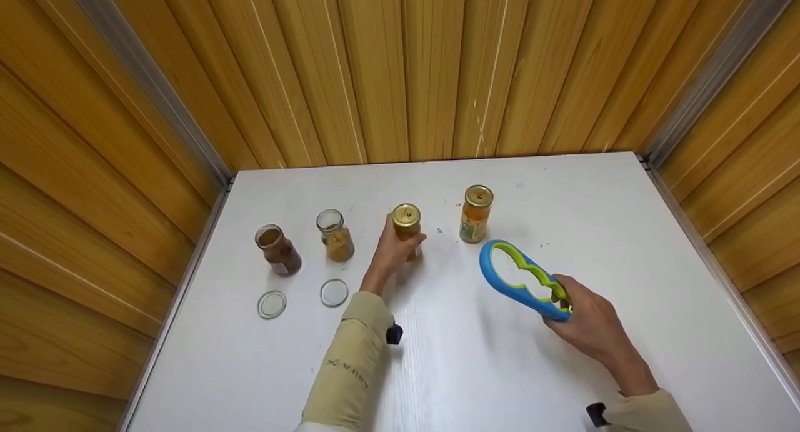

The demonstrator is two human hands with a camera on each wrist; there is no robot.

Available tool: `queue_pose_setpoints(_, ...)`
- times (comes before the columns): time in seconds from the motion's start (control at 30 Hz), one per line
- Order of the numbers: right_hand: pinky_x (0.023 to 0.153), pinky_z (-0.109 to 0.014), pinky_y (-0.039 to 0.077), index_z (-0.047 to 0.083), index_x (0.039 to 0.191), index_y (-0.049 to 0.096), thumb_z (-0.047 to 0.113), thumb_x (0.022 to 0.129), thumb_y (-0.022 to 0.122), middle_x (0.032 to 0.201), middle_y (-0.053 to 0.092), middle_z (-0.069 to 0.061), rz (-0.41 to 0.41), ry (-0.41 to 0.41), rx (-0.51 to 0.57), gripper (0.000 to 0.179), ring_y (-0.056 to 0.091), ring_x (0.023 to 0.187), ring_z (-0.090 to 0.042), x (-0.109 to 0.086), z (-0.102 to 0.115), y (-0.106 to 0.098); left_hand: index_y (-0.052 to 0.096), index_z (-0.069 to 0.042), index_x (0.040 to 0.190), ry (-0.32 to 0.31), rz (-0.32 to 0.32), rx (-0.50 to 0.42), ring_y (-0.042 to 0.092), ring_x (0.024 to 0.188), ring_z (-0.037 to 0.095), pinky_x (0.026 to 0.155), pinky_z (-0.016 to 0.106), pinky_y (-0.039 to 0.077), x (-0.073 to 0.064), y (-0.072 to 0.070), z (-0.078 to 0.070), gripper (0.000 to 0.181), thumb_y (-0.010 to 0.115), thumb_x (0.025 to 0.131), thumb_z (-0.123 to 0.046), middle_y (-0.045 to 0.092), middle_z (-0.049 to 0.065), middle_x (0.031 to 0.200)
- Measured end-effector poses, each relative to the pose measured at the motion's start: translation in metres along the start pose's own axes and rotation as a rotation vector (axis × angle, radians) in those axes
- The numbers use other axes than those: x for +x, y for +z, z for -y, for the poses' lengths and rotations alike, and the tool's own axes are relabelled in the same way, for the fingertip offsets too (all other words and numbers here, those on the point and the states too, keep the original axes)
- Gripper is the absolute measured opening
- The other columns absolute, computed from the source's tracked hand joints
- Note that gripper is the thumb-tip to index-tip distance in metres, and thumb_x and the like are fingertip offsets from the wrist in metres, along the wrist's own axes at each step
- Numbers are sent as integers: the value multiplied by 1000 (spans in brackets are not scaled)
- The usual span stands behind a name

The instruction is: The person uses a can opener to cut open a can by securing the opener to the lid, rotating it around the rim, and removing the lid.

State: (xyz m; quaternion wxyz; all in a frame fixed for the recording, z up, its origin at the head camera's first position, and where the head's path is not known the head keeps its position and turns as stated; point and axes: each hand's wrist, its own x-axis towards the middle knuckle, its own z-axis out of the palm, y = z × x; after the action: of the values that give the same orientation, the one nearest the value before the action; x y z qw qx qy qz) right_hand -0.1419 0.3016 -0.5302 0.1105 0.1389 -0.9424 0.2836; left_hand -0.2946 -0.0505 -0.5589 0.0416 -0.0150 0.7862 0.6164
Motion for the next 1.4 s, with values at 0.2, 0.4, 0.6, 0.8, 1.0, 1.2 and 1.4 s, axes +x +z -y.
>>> queue_pose_setpoints(0.2, 71, -46, 56, -5, 124, 60, 4, 75, 87, 100, 69, -11, -27, -39, -9, 57, 61, 84, -24, 3, 5, 3, 29, -13, 158, 20, 52, 10, 42, 144, 32, 120, 51, 31, -15, -1, 2, 82, 78, 94, -21, 46, 14, 154)
queue_pose_setpoints(0.4, 68, -44, 55, -5, 124, 60, 5, 73, 87, 97, 68, -10, -43, -70, -29, 59, 61, 81, -22, 8, 11, 5, 33, -14, 156, 29, 82, 21, 43, 143, 30, 119, 51, 32, -29, 0, 3, 79, 79, 92, -21, 48, 12, 151)
queue_pose_setpoints(0.6, 70, -45, 54, -5, 125, 59, 6, 75, 87, 99, 68, -12, -12, -48, -26, 59, 61, 82, -25, 11, 17, 8, 36, -16, 154, 28, 109, 9, 44, 142, 30, 118, 52, 34, -44, 8, 5, 77, 80, 92, -20, 49, 10, 151)
queue_pose_setpoints(0.8, 70, -44, 54, -5, 124, 60, 7, 76, 86, 100, 69, -13, 1, -42, -22, 57, 60, 81, -25, 15, 24, 10, 37, -19, 154, 27, 156, 1, 46, 139, 27, 115, 50, 38, -60, 15, 7, 77, 81, 91, -20, 50, 6, 150)
queue_pose_setpoints(1.0, 71, -44, 55, -5, 124, 60, 8, 75, 87, 100, 69, -13, 1, -65, -33, 58, 59, 81, -24, 21, 31, 12, 37, -19, 153, 48, 208, 1, 47, 137, 26, 112, 48, 42, -76, 19, 7, 76, 81, 92, -22, 50, 4, 148)
queue_pose_setpoints(1.2, 69, -41, 53, -5, 126, 59, 10, 76, 87, 99, 69, -12, 20, -69, -39, 59, 58, 79, -23, 26, 39, 13, 38, -19, 151, 69, 252, -4, 51, 132, 25, 102, 45, 51, -89, 26, 8, 73, 81, 92, -20, 52, 2, 144)
queue_pose_setpoints(1.4, 66, -38, 51, -3, 127, 59, 12, 75, 88, 98, 69, -11, 33, -108, -52, 61, 59, 77, -21, 31, 46, 15, 39, -19, 152, 113, 281, -30, 52, 130, 22, 106, 43, 48, -101, 33, 9, 73, 80, 92, -17, 54, 0, 143)
